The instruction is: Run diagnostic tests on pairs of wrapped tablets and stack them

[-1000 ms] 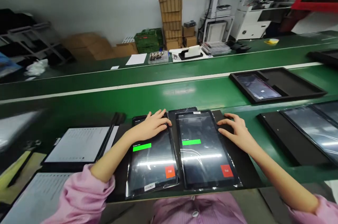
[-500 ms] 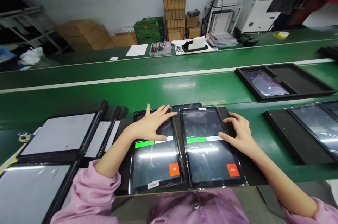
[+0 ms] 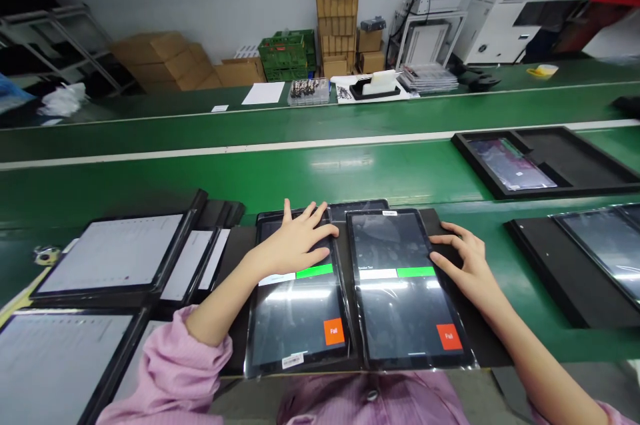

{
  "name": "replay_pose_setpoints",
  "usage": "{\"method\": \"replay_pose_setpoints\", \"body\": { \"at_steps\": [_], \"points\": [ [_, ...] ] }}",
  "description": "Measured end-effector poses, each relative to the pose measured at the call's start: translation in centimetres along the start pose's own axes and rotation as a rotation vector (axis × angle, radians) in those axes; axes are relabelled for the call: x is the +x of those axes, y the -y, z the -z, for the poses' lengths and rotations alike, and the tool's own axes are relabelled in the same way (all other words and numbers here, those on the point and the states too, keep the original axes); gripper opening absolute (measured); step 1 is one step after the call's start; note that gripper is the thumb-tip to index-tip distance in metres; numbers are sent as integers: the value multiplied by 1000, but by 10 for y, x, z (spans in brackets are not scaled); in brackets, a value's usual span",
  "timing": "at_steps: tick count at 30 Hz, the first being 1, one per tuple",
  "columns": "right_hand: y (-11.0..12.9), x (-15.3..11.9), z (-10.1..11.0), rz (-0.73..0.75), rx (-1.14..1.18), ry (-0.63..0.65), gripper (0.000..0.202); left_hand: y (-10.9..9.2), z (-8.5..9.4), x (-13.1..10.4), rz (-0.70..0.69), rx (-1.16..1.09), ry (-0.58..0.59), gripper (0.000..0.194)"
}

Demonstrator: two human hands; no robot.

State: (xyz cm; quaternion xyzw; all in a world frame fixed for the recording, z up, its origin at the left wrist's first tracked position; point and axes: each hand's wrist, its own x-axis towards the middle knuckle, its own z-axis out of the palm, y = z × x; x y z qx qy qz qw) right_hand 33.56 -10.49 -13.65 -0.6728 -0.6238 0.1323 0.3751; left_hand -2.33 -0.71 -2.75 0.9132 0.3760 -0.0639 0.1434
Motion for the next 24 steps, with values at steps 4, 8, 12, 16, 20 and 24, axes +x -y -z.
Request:
{"method": "replay_pose_setpoints", "body": {
  "at_steps": [4, 8, 12, 16, 20, 24],
  "points": [
    [-2, 1, 3, -25, 15, 11, 42, -3, -3, 3, 10, 25, -36, 30],
    [-1, 2, 5, -64, 20, 33, 42, 1, -1, 4, 9, 5, -56, 35],
    [0, 1, 6, -58, -9, 31, 46, 6, 0, 5, 22, -7, -49, 48],
    [1, 1, 10, -67, -21, 64, 46, -1, -2, 10, 40, 39, -40, 45],
    [-3, 3, 12, -95, -16, 88, 45, -11, -3, 17, 55, 67, -42, 43],
    [-8, 8, 15, -100, -25, 95, 44, 8, 6, 3, 56, -73, 9, 48]
  ]
}}
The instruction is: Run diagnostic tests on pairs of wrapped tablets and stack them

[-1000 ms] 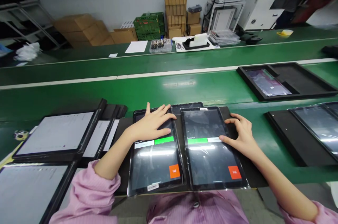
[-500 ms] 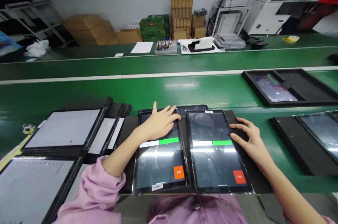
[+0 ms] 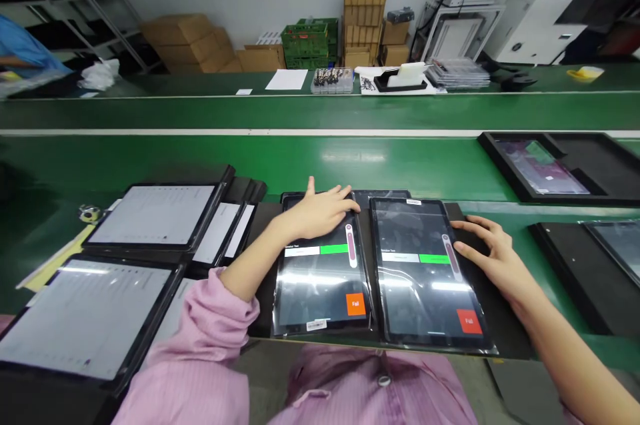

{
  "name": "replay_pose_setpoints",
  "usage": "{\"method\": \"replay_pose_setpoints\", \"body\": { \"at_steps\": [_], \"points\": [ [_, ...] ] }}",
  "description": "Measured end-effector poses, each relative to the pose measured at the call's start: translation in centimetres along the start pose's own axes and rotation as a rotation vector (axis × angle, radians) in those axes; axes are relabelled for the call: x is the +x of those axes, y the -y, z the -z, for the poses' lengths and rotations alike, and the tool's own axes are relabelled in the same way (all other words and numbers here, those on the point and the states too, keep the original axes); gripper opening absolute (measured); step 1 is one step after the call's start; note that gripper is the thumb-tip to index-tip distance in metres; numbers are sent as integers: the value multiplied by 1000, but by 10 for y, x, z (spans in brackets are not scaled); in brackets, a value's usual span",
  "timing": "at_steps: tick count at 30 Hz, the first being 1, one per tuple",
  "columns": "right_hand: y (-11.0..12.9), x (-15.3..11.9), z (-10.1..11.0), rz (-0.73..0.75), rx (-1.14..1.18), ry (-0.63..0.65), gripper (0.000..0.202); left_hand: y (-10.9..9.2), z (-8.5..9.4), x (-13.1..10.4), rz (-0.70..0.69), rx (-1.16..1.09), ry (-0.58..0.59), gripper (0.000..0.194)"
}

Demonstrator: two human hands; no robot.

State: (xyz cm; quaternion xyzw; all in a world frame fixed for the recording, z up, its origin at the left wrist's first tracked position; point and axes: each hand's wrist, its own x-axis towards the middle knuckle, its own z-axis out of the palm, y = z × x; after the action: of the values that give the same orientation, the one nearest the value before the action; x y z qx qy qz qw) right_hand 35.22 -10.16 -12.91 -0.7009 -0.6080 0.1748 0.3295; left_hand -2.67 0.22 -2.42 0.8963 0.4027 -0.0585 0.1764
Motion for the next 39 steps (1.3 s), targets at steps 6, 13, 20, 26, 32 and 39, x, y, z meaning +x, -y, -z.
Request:
{"method": "replay_pose_setpoints", "body": {
  "at_steps": [6, 13, 20, 26, 32, 39],
  "points": [
    [33, -7, 18, 189, 8, -11, 42, 88, 17, -49, 174, -238, 20, 63],
    [108, -38, -4, 708, -197, 437, 37, 112, 14, -63, 42, -336, 46, 74],
    [96, -14, 2, 643, -164, 519, 23, 90, 18, -41, 131, -183, 35, 72],
    [34, 32, -6, 171, -74, -25, 35, 10, 19, 8, -17, 16, 51, 50],
    [16, 37, -28, -20, -53, -115, 29, -16, 16, 23, 8, 178, 31, 37],
    [38, 45, -23, -92, -3, -81, 28, 11, 17, 29, 0, 226, 7, 49]
  ]
}}
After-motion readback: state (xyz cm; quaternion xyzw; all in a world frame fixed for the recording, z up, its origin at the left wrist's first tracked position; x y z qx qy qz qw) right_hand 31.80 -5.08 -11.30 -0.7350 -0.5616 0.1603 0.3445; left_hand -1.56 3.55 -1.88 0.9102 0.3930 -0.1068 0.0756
